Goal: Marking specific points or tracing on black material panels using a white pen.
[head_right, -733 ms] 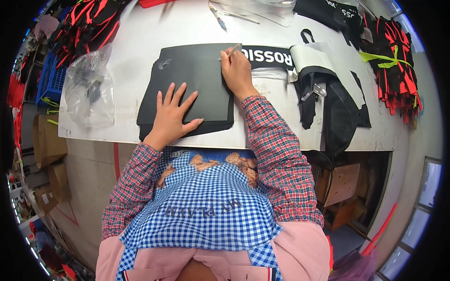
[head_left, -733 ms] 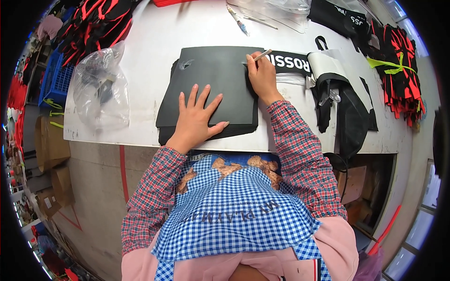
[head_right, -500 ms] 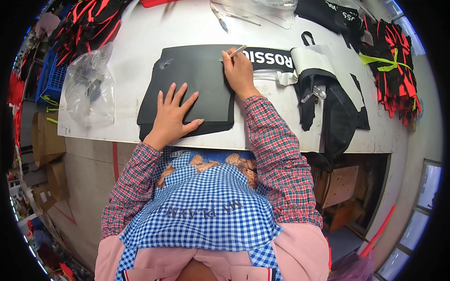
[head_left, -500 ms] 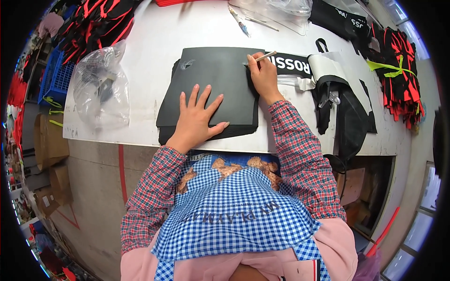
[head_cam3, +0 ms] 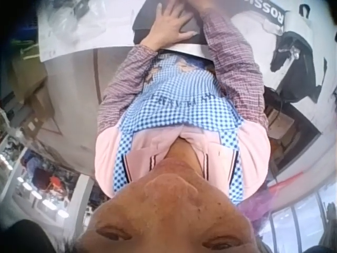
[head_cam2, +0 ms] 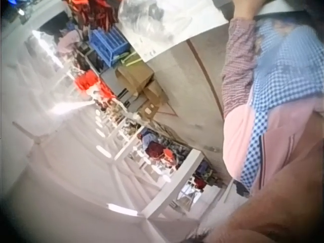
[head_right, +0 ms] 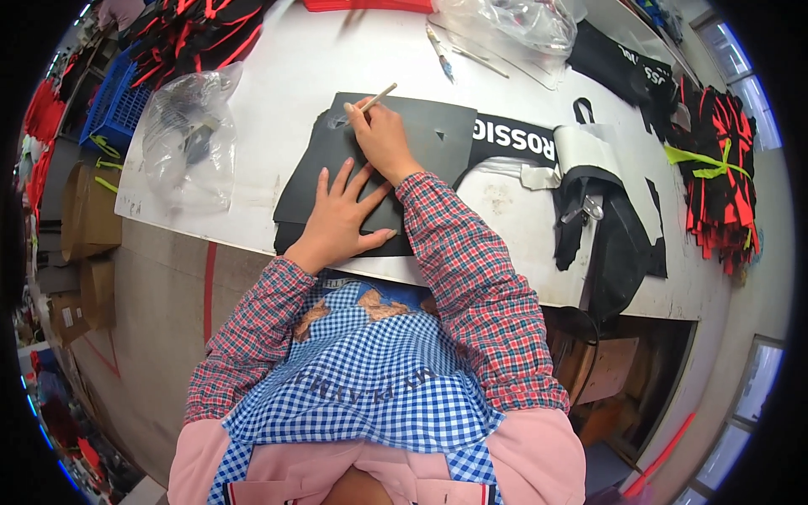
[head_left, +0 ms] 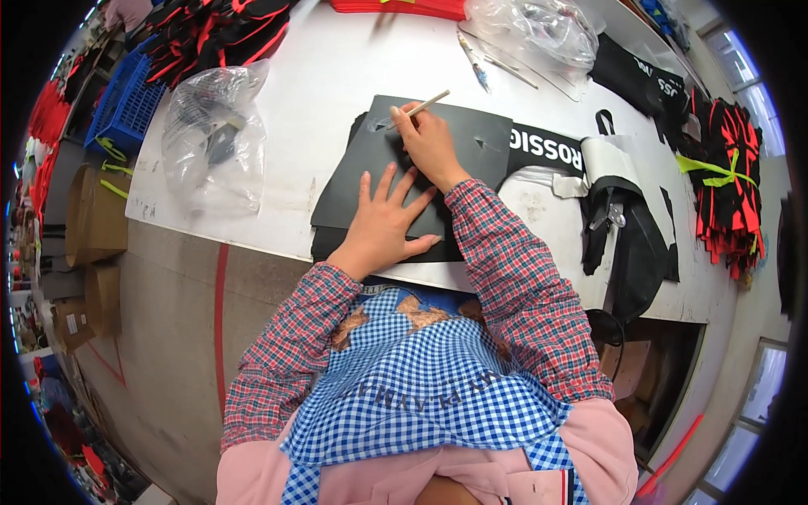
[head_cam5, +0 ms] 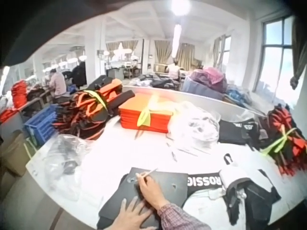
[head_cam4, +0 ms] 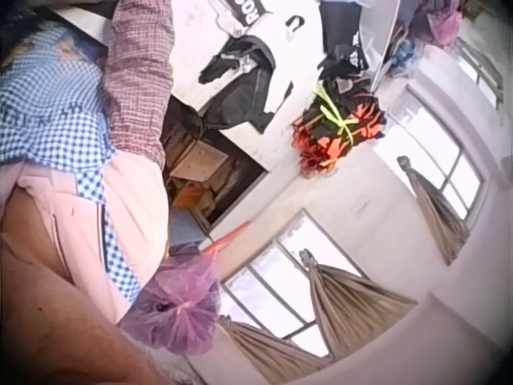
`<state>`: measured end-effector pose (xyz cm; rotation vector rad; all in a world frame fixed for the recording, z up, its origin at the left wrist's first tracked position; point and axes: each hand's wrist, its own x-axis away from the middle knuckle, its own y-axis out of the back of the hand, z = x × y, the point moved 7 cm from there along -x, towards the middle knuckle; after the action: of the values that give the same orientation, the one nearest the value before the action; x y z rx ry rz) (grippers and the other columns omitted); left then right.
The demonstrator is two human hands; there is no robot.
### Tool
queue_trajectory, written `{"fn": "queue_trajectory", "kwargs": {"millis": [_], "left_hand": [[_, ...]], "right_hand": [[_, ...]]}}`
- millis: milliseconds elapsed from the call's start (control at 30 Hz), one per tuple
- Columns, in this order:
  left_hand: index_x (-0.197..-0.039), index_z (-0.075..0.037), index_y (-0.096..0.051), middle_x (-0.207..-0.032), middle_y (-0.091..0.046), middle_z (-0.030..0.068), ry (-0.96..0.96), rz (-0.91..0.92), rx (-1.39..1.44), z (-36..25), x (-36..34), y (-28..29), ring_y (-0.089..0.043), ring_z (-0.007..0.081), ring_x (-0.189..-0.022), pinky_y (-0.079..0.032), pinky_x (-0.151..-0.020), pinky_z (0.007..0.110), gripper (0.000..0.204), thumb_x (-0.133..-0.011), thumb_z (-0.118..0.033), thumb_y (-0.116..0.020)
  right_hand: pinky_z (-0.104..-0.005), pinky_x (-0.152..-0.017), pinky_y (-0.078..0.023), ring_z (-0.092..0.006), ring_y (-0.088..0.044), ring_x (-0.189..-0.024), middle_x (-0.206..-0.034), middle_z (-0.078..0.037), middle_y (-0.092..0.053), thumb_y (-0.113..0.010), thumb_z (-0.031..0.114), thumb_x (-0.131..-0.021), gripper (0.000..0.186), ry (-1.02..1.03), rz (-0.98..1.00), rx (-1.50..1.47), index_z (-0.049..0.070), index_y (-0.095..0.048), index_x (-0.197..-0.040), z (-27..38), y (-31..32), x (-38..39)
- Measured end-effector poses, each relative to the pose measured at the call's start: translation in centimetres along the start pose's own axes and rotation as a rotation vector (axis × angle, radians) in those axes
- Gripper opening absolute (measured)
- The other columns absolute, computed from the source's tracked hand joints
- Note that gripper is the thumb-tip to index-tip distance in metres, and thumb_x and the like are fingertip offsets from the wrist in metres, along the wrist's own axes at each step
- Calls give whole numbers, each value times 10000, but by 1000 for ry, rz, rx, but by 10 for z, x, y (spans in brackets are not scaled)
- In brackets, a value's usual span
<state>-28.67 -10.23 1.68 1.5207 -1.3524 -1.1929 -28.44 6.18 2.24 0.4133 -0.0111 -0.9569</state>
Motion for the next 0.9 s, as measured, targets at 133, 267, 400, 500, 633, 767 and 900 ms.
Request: {"fn": "queue_trajectory", "kwargs": {"millis": [133, 267, 400, 500, 633, 767, 900], "left_hand": [[-1443, -183, -565, -1573, -373, 198, -2, 31, 8, 1, 2, -3, -214, 455, -1509, -125, -1172, 722, 710, -883, -612, -634], [-1442, -185, -566, -1567, -379, 202, 1, 10, 31, 3, 4, -2, -215, 463, -1506, -119, -1173, 725, 702, -890, -614, -624], [-1443, -186, -566, -1560, -386, 204, -11, 0, 39, 4, 2, -1, -214, 466, -1505, -116, -1173, 724, 704, -889, -616, -624], [-1443, -193, -567, -1559, -387, 205, -5, 29, 30, 5, -4, -3, -215, 464, -1506, -115, -1175, 723, 705, -884, -619, -627], [-1426, -182, -575, -1544, -408, 194, -11, -42, 36, 11, -4, 0, -245, 473, -1488, -140, -1152, 740, 690, -892, -617, -617], [-1380, -167, -588, -1478, -452, 211, -32, -47, 43, 16, 2, -2, -297, 472, -1454, -210, -1110, 751, 697, -834, -595, -660], [-1303, -114, -626, -1450, -472, 224, -45, -77, 157, 4, 7, 12, -306, 498, -1441, -189, -1118, 756, 669, -842, -598, -651]], "right_hand": [[-437, -728, -526, -350, -684, -785, -818, -180, -703, -603, 329, -1001, 339, 36, 70, 155, 0, -680, -974, 6, -21, -9], [-446, -722, -526, -354, -689, -784, -825, -177, -709, -609, 330, -998, 330, 57, 88, 195, 11, -687, -979, 7, -30, -11], [-451, -729, -526, -357, -687, -789, -840, -178, -712, -610, 302, -1002, 298, 77, 83, 171, 14, -686, -992, 4, -30, -16], [-455, -729, -523, -367, -678, -791, -837, -186, -704, -607, 279, -1003, 278, 117, 33, 161, 11, -680, -987, 3, -26, -20], [-406, -658, -495, -334, -617, -683, -766, -181, -653, -608, 267, -1010, 282, 229, -66, 206, -7, -642, -955, 8, -28, -24], [-518, -776, -495, -467, -630, -886, -892, -242, -675, -579, 228, -977, 252, 196, 9, 282, -10, -651, -944, 7, -42, -21], [-407, -694, -465, -228, -552, -733, -788, -175, -625, -571, 304, -1020, 340, 77, 46, 215, -25, -646, -980, 0, -28, -15]]}}
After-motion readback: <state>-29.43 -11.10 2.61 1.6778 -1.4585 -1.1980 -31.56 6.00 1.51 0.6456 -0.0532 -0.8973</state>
